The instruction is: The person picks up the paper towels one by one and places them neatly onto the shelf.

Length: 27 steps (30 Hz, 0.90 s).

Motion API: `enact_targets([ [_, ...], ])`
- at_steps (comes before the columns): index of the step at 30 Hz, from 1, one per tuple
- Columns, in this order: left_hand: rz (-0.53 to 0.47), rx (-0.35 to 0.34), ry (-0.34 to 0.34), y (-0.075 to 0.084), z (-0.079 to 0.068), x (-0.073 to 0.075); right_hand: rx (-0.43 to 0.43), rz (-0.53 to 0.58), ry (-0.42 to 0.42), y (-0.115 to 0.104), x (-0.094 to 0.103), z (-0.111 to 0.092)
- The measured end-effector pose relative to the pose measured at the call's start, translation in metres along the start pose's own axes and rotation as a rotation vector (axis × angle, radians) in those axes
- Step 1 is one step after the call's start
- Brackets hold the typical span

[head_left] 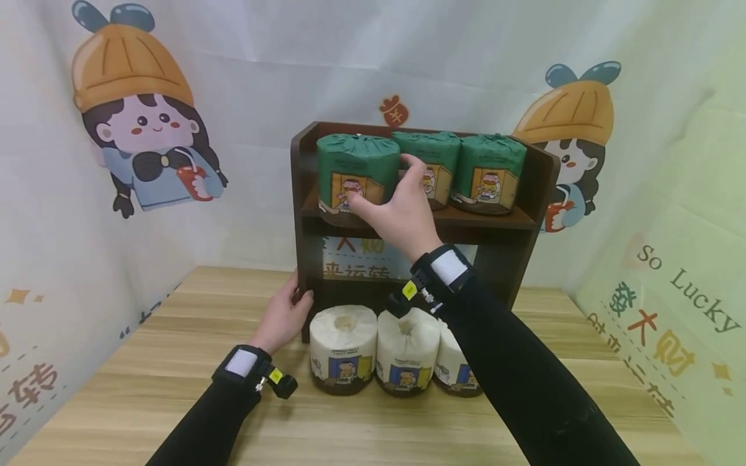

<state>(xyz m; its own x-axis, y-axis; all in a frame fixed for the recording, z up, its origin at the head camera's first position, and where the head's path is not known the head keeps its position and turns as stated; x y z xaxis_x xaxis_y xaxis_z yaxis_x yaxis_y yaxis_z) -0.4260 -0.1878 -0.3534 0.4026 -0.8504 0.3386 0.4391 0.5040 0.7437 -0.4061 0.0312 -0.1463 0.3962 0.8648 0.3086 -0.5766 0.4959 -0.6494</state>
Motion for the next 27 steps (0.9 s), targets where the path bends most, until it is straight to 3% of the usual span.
enact_targets([
  [7, -0.009, -0.008, 0.001, -0.001, 0.0, 0.0, 0.088, -0.195, 0.059, -0.002, -0.003, -0.002],
  [14, 0.0, -0.007, -0.006, 0.0, 0.0, -0.001, 0.119, -0.143, 0.109, -0.005, -0.006, -0.003],
  [19, 0.012, -0.002, -0.005, 0.002, -0.001, 0.0, 0.198, -0.163, 0.168, -0.008, -0.009, -0.007],
  [27, 0.012, 0.004, -0.005, 0.0, -0.001, 0.0, 0.27, -0.231, 0.131, -0.006, -0.018, -0.013],
])
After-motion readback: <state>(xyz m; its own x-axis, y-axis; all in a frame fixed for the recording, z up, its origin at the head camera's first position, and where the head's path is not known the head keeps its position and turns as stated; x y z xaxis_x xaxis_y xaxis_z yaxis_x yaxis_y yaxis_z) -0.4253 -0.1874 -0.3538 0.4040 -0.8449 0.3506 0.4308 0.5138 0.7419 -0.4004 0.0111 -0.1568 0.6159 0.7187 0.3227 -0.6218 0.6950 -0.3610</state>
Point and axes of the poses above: each hand's wrist, its own z-axis towards the middle knuckle, its own x-axis out of the back of the hand, y = z × x, the point moved 9 cm from there along z, towards the middle knuckle, and after that the axes turned 14 degrees about y, right-handed, at the moved point
